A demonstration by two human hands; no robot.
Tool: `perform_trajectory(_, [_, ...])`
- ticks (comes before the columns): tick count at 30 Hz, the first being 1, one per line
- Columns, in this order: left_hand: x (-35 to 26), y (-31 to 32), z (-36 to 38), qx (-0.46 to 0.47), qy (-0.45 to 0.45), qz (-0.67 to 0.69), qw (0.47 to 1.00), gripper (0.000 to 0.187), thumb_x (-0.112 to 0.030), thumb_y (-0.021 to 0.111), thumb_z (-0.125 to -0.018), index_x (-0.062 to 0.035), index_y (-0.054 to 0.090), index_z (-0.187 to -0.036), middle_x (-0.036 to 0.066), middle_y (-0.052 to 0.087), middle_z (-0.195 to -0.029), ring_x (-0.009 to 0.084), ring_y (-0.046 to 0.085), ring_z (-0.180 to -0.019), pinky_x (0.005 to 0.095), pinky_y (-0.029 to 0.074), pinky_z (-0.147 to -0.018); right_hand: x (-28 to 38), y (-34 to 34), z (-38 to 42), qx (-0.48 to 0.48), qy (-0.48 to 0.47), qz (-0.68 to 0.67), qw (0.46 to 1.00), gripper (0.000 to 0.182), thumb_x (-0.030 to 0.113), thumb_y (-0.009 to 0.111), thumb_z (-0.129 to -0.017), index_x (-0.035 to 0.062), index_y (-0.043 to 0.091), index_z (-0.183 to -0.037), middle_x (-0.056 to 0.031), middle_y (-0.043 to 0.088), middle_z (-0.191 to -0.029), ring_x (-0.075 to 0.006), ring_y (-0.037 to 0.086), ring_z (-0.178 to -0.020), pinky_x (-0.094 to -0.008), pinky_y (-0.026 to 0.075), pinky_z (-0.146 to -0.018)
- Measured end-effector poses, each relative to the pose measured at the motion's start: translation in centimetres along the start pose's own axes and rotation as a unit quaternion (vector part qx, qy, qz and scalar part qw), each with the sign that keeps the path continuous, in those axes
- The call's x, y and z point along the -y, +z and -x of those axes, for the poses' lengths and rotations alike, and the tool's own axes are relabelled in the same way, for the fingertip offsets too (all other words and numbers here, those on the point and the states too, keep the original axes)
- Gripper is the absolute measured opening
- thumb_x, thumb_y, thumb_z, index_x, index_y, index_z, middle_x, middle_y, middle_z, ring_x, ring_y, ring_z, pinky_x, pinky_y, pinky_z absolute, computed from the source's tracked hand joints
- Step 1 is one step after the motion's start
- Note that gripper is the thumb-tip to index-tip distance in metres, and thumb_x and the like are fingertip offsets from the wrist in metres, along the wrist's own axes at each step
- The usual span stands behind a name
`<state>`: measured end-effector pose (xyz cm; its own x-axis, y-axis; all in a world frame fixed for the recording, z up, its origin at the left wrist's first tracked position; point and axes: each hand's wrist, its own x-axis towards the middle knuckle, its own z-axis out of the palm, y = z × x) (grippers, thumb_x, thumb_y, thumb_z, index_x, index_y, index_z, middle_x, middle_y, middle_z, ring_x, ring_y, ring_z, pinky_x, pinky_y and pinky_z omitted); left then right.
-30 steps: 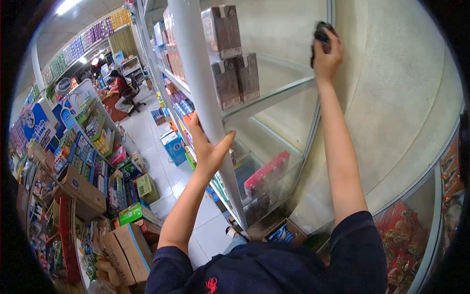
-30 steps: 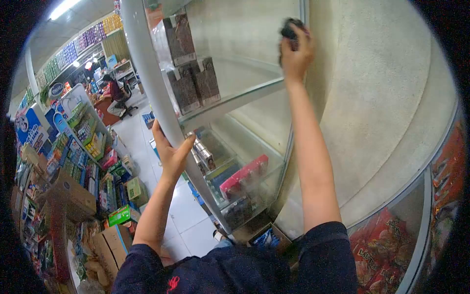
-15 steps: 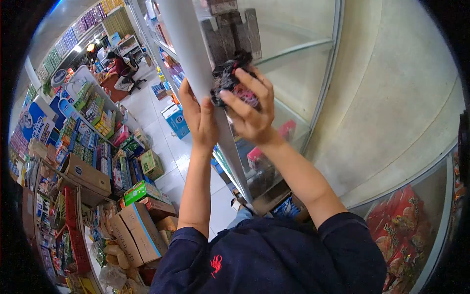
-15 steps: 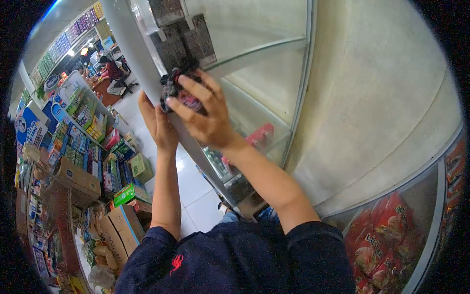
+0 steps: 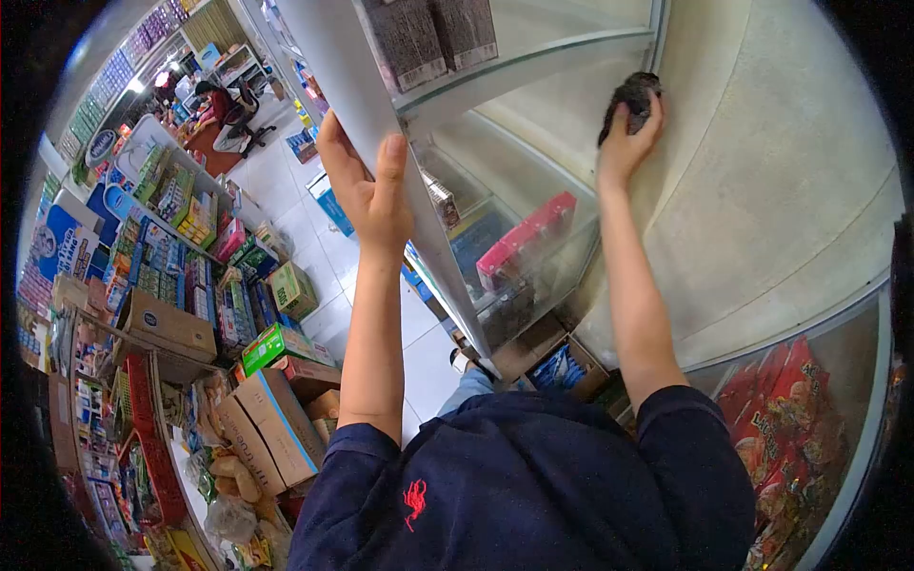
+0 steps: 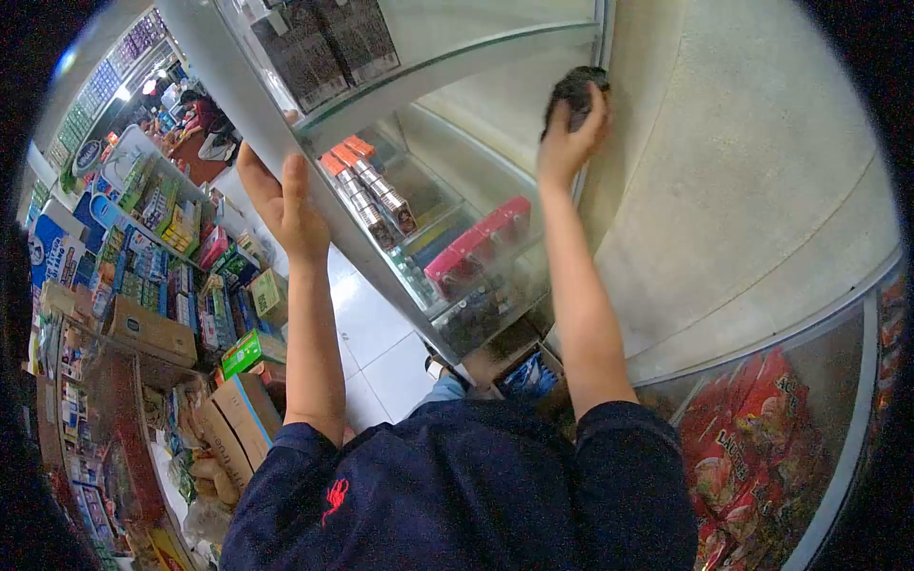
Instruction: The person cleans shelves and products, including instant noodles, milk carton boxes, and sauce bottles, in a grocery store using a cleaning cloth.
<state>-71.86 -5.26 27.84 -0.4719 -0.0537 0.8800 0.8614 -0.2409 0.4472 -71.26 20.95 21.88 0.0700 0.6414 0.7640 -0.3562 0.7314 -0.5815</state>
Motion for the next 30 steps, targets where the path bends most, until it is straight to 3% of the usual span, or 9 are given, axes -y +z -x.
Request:
perform_trajectory(6, [0.0,0.0,-0.3,-0.006,0.062,-0.051,0.997,0.043,-0.022,0.051,-0.082,0.0021,0.034,-0.114,0.015,0.049,-0.110,0.0188,0.045,-0.100,0.0301,0.030,-0.090,10.5,-0.7,12.0,0.165,-0.076,-0.105,0.978,0.041,0.005,0.052,-0.069,0.0064,0.047,-0.109,-0.0173,0.043,-0.115,-0.0320,0.035,-0.112,-0.0425,0.023,-0.096])
perform_trajectory(8, [-0.1,0.2,-0.4,0.001,0.063,-0.039,0.997,0.044,-0.022,0.051,-0.082,0.0024,0.034,-0.114,0.016,0.049,-0.109,0.0193,0.046,-0.100,0.0305,0.031,-0.089,12.7,-1.2,14.3,0.198,-0.189,-0.154,0.949,0.036,0.005,0.059,-0.067,0.0217,0.054,-0.099,-0.0118,0.039,-0.119,-0.0347,0.036,-0.110,-0.0440,0.030,-0.092])
perform_trajectory(12, [0.4,0.0,-0.4,-0.001,0.052,-0.009,0.999,0.046,-0.021,0.053,-0.081,0.0033,0.033,-0.114,0.016,0.047,-0.110,0.0210,0.046,-0.102,0.0316,0.032,-0.090,9.5,-1.6,13.1,0.196,-0.213,-0.213,0.933,0.040,0.007,0.064,-0.062,0.0241,0.055,-0.097,-0.0075,0.045,-0.115,-0.0320,0.042,-0.105,-0.0398,0.034,-0.090])
perform_trajectory(14, [0.4,-0.1,-0.4,0.001,0.047,-0.003,0.999,0.048,-0.021,0.055,-0.080,0.0035,0.033,-0.115,0.016,0.046,-0.111,0.0215,0.044,-0.104,0.0320,0.030,-0.093,7.0,-3.0,10.9,0.212,-0.270,-0.080,0.936,0.042,0.005,0.064,-0.059,0.0231,0.055,-0.096,-0.0065,0.049,-0.115,-0.0296,0.045,-0.102,-0.0391,0.036,-0.086])
perform_trajectory(17, [0.7,0.0,-0.3,-0.011,0.041,0.016,0.999,0.048,-0.022,0.054,-0.080,0.0031,0.033,-0.115,0.017,0.047,-0.110,0.0215,0.045,-0.104,0.0321,0.030,-0.093,2.2,-3.6,7.7,0.128,-0.255,0.040,0.958,0.038,-0.005,0.057,-0.059,0.0142,0.054,-0.092,-0.0134,0.051,-0.109,-0.0311,0.046,-0.100,-0.0380,0.036,-0.086])
perform_trajectory(20, [0.6,-0.1,-0.3,-0.004,0.037,0.014,0.999,0.047,-0.021,0.054,-0.080,0.0031,0.033,-0.115,0.018,0.047,-0.110,0.0217,0.045,-0.104,0.0326,0.030,-0.093,-3.7,-4.8,5.9,0.103,-0.056,0.088,0.989,0.049,-0.012,0.051,-0.062,0.0086,0.050,-0.107,-0.0172,0.036,-0.121,-0.0364,0.039,-0.111,-0.0410,0.031,-0.094])
perform_trajectory(23, [0.4,0.1,-0.3,-0.006,0.038,0.017,0.999,0.046,-0.020,0.053,-0.080,0.0033,0.033,-0.115,0.017,0.048,-0.110,0.0214,0.045,-0.104,0.0323,0.031,-0.092,-7.1,-5.2,4.9,0.037,0.088,0.096,0.991,0.046,-0.011,0.054,-0.063,0.0064,0.050,-0.106,-0.0159,0.038,-0.118,-0.0333,0.038,-0.111,-0.0389,0.031,-0.093])
perform_trajectory(26, [0.5,0.1,-0.5,-0.010,0.048,0.012,0.999,0.046,-0.019,0.054,-0.080,0.0034,0.033,-0.114,0.017,0.048,-0.109,0.0209,0.045,-0.103,0.0317,0.031,-0.092,-8.2,-5.3,6.2,0.040,0.077,0.098,0.991,0.041,-0.010,0.055,-0.063,0.0042,0.050,-0.102,-0.0156,0.041,-0.113,-0.0323,0.040,-0.109,-0.0388,0.031,-0.092])
perform_trajectory(30, [0.6,0.0,-0.4,-0.004,0.051,0.021,0.998,0.046,-0.019,0.054,-0.080,0.0033,0.033,-0.114,0.016,0.048,-0.109,0.0203,0.046,-0.102,0.0314,0.031,-0.092,-0.9,-4.2,9.0,0.046,0.048,0.057,0.996,0.037,-0.010,0.054,-0.062,0.0029,0.050,-0.096,-0.0163,0.045,-0.106,-0.0328,0.041,-0.105,-0.0389,0.030,-0.092])
